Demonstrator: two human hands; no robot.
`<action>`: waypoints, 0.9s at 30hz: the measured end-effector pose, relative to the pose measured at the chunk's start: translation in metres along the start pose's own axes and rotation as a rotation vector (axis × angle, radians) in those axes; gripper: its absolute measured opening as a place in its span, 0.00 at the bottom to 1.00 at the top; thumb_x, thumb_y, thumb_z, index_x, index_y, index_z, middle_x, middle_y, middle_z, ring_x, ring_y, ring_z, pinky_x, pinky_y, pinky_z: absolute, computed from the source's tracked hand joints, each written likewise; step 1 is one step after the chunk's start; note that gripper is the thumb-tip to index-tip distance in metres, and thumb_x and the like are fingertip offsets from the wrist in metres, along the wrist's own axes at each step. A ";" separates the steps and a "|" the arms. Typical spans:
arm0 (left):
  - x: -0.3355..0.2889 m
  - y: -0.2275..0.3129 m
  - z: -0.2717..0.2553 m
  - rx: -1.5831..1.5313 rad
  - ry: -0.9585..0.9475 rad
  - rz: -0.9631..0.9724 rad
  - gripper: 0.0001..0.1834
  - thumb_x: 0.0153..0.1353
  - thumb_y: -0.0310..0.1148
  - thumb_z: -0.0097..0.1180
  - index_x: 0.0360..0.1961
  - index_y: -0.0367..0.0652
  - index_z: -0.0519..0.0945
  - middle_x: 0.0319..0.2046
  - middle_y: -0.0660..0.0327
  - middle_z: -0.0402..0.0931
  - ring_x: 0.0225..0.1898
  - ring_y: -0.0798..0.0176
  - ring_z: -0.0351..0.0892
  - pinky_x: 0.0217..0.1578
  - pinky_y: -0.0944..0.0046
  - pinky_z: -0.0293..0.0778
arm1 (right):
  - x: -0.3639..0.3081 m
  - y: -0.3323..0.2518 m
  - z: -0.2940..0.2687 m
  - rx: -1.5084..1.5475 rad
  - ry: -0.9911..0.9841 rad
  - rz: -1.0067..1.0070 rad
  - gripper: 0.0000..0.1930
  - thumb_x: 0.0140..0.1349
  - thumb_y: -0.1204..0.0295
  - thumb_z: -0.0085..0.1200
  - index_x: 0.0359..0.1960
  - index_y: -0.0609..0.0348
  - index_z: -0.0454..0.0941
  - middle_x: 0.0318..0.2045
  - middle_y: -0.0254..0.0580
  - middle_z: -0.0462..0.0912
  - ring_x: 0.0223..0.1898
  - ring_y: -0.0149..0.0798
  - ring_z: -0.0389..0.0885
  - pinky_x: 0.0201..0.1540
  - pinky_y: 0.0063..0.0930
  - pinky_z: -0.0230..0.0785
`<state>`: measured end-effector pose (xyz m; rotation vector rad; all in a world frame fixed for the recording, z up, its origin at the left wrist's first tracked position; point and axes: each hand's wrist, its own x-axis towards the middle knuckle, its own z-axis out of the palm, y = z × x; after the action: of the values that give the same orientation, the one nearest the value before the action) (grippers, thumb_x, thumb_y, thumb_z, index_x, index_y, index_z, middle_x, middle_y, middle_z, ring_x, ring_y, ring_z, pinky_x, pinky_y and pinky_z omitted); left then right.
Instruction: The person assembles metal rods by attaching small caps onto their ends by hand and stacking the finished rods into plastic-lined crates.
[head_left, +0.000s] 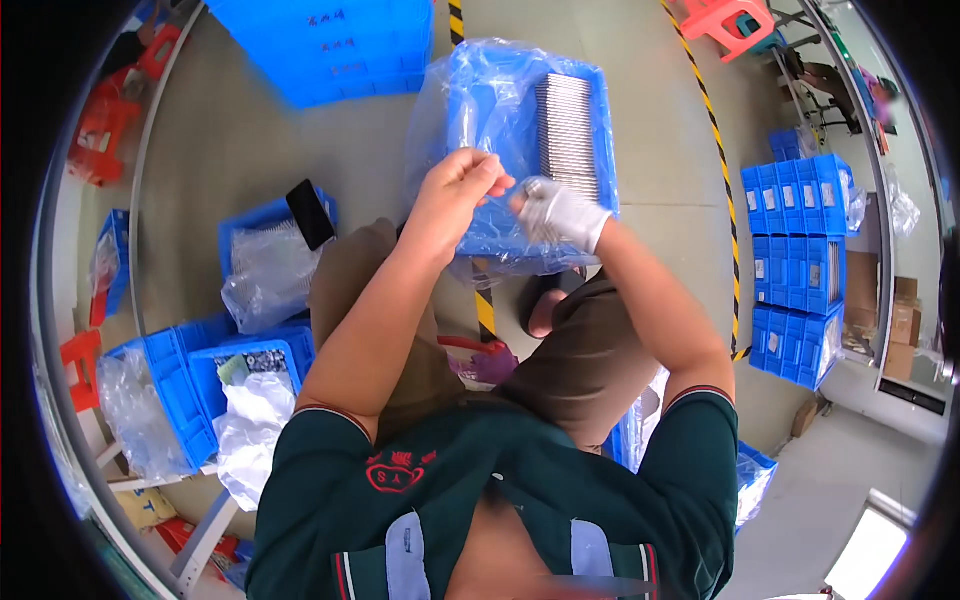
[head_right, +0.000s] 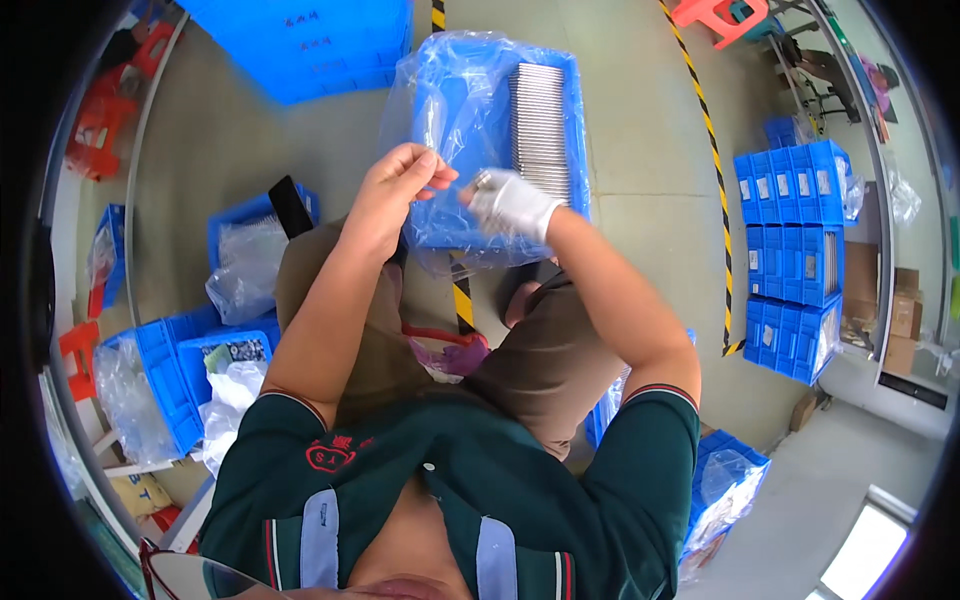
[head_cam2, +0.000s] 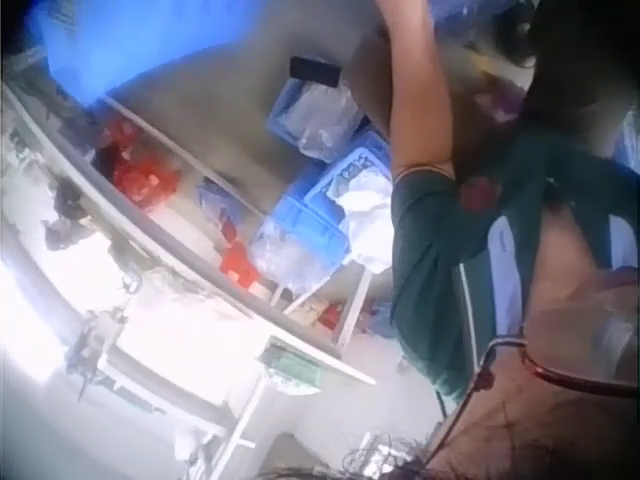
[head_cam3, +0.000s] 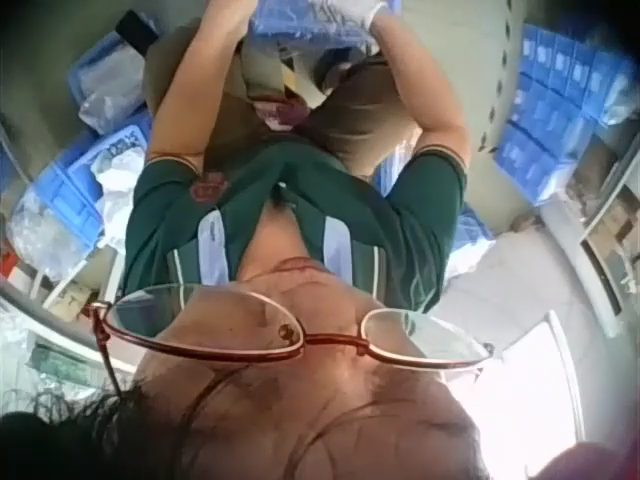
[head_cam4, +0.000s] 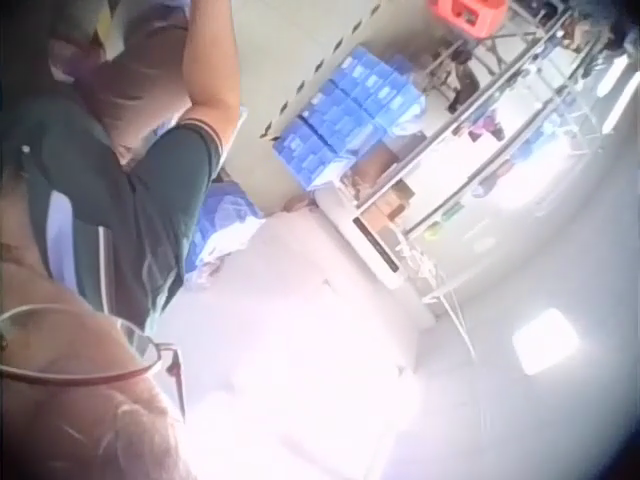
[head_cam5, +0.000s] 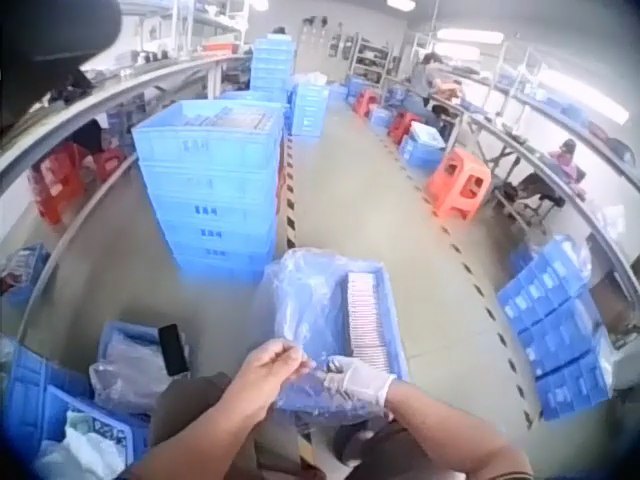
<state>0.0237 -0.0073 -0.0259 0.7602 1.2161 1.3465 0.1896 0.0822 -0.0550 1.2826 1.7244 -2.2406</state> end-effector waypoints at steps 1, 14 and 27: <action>-0.002 0.002 0.000 -0.013 -0.043 -0.028 0.12 0.60 0.40 0.44 0.32 0.43 0.72 0.32 0.61 0.75 0.34 0.70 0.71 0.37 0.70 0.64 | 0.008 0.002 -0.015 -0.062 0.117 -0.034 0.12 0.54 0.64 0.54 0.32 0.60 0.70 0.19 0.30 0.70 0.18 0.25 0.67 0.21 0.20 0.61; -0.006 0.013 0.002 -0.061 -0.128 -0.089 0.11 0.61 0.38 0.43 0.30 0.43 0.72 0.28 0.63 0.74 0.30 0.72 0.69 0.33 0.71 0.63 | 0.011 0.048 -0.081 -1.138 0.154 0.181 0.14 0.51 0.62 0.52 0.32 0.61 0.72 0.30 0.52 0.76 0.35 0.52 0.74 0.38 0.37 0.65; -0.006 0.012 0.004 -0.077 -0.115 -0.082 0.11 0.61 0.38 0.43 0.31 0.43 0.72 0.27 0.64 0.74 0.29 0.72 0.69 0.32 0.72 0.63 | -0.012 0.037 -0.041 -1.676 0.201 0.232 0.09 0.52 0.74 0.44 0.33 0.53 0.76 0.32 0.46 0.78 0.38 0.46 0.77 0.38 0.36 0.71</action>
<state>0.0246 -0.0105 -0.0119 0.7155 1.0871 1.2585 0.2392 0.0963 -0.0782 0.9856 2.2335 -0.0668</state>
